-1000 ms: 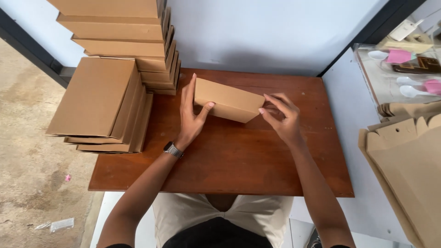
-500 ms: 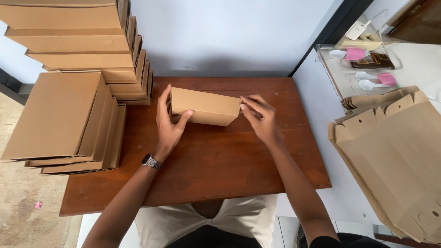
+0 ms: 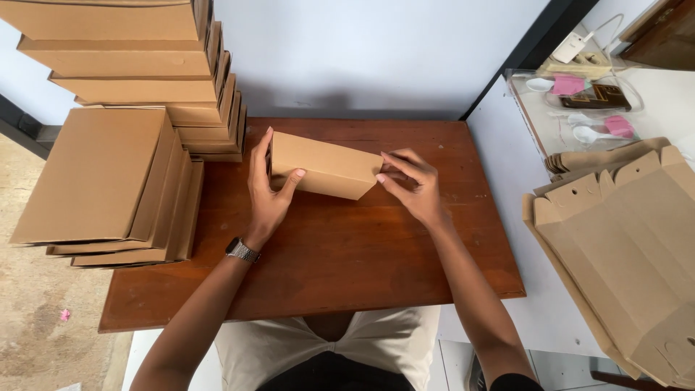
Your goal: Assembling cardboard food boxes by folding along pre-scored lines and tucking tabs into slots.
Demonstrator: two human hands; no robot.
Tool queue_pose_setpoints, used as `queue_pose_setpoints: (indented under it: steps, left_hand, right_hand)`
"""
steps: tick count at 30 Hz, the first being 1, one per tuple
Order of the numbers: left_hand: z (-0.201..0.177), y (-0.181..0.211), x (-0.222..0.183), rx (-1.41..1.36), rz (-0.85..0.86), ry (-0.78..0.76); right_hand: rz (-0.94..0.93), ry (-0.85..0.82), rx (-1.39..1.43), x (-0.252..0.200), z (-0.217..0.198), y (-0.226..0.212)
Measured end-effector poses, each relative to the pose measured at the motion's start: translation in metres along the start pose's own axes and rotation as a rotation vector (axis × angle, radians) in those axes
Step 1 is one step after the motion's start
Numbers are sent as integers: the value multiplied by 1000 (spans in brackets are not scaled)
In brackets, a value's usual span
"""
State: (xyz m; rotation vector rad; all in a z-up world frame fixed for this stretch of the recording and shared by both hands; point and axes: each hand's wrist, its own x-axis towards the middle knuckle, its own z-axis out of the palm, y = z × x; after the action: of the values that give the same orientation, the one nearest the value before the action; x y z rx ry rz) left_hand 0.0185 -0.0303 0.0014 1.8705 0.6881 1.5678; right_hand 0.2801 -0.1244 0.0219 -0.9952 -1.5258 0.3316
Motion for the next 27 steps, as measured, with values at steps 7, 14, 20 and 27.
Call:
queue_pose_setpoints:
  steps: [7, 14, 20, 27]
  left_hand:
    - [0, -2, 1, -1, 15, -18]
    - [-3, -4, 1, 17, 31, -19]
    - [-6, 0, 3, 13, 29, -18]
    - [-6, 1, 2, -5, 11, -26]
  right_hand:
    - [38, 69, 14, 5, -2, 6]
    - [12, 22, 11, 4, 0, -3]
    - [-82, -51, -20, 3, -4, -1]
    - [-129, -117, -10, 6, -6, -5]
